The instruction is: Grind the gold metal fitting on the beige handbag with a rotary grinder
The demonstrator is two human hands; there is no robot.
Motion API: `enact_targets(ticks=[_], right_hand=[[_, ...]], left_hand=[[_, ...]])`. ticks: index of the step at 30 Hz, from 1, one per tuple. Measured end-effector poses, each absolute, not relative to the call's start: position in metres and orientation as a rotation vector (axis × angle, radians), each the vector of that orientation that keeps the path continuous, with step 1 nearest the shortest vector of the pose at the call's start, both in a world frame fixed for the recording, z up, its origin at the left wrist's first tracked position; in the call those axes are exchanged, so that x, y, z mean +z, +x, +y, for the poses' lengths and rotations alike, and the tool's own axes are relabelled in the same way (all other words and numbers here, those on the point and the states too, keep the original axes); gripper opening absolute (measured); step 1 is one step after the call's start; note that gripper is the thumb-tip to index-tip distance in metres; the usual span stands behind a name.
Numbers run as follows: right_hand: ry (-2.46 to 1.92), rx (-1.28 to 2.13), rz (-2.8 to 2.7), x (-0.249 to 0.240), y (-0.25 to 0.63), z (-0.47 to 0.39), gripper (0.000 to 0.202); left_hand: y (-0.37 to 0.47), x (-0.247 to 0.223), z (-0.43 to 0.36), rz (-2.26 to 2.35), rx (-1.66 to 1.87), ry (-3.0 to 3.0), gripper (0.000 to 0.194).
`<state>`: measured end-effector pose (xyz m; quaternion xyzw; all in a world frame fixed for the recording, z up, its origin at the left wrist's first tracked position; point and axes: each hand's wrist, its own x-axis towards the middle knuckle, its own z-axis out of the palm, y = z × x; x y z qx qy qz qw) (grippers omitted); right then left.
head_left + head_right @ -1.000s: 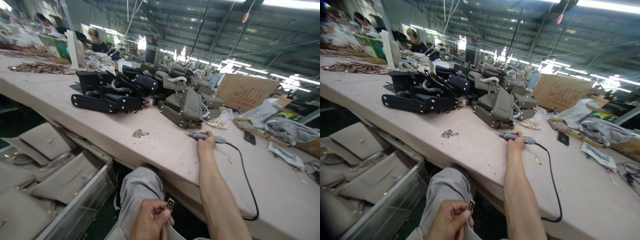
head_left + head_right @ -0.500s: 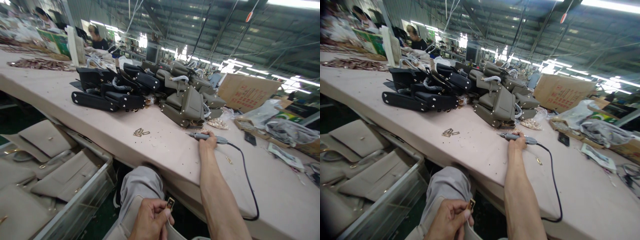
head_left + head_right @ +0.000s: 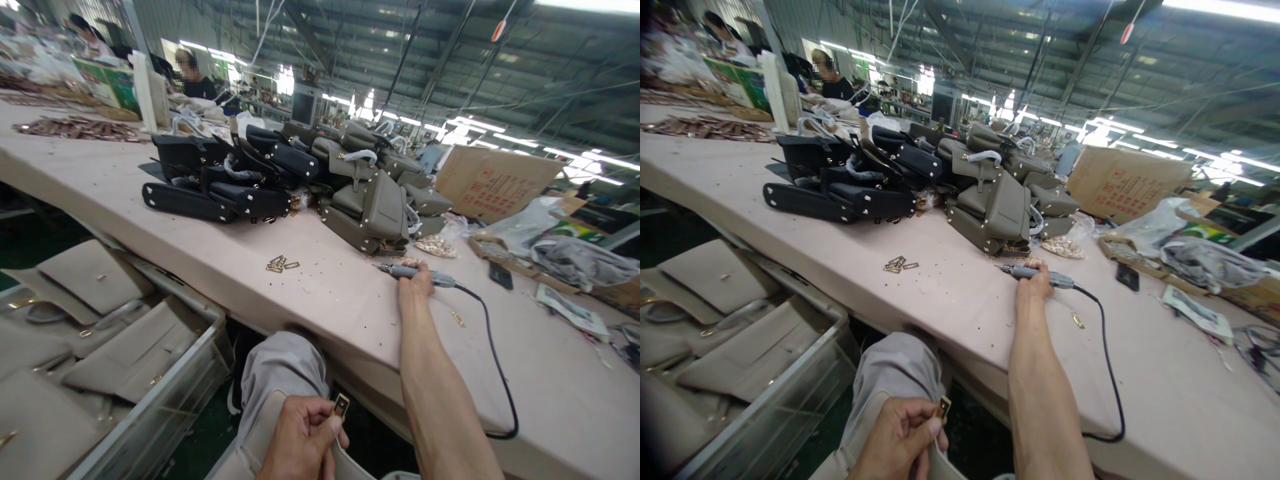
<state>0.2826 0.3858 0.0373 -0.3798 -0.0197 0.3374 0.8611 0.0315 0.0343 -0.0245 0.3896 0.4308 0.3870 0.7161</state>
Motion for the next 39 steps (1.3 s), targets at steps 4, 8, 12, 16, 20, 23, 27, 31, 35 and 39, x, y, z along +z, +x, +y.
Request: enact_targets(ticks=[4, 8, 12, 16, 20, 23, 27, 31, 35, 39], right_hand=[[-0.803, 0.708, -0.046, 0.037, 0.282, 0.384, 0.027], [-0.808, 0.704, -0.051, 0.038, 0.281, 0.383, 0.028], [-0.814, 0.698, -0.057, 0.039, 0.281, 0.384, 0.028], [-0.815, 0.688, -0.063, 0.037, 0.282, 0.386, 0.027], [-0.819, 0.677, -0.057, 0.034, 0.283, 0.387, 0.027], [-0.822, 0.679, -0.056, 0.033, 0.284, 0.388, 0.026], [-0.824, 0.699, -0.052, 0.031, 0.289, 0.392, 0.027], [-0.809, 0.719, -0.053, 0.031, 0.294, 0.391, 0.028], [-0.788, 0.747, -0.08, 0.039, 0.292, 0.376, 0.025], [-0.772, 0.806, -0.123, 0.052, 0.29, 0.348, 0.024]], left_hand=[[0.032, -0.025, 0.034, 0.963, 0.84, 0.862, 0.064], [0.032, -0.025, 0.034, 0.958, 0.833, 0.866, 0.064], [0.032, -0.025, 0.034, 0.944, 0.844, 0.868, 0.063], [0.033, -0.026, 0.034, 0.937, 0.858, 0.847, 0.064], [0.032, -0.024, 0.034, 0.933, 0.85, 0.861, 0.064], [0.032, -0.021, 0.034, 0.941, 0.845, 0.871, 0.063], [0.031, -0.021, 0.035, 0.951, 0.833, 0.865, 0.063], [0.032, -0.021, 0.035, 0.919, 0.839, 0.837, 0.062], [0.036, -0.019, 0.035, 0.929, 0.877, 0.786, 0.062], [0.038, -0.017, 0.035, 0.958, 0.928, 0.785, 0.062]])
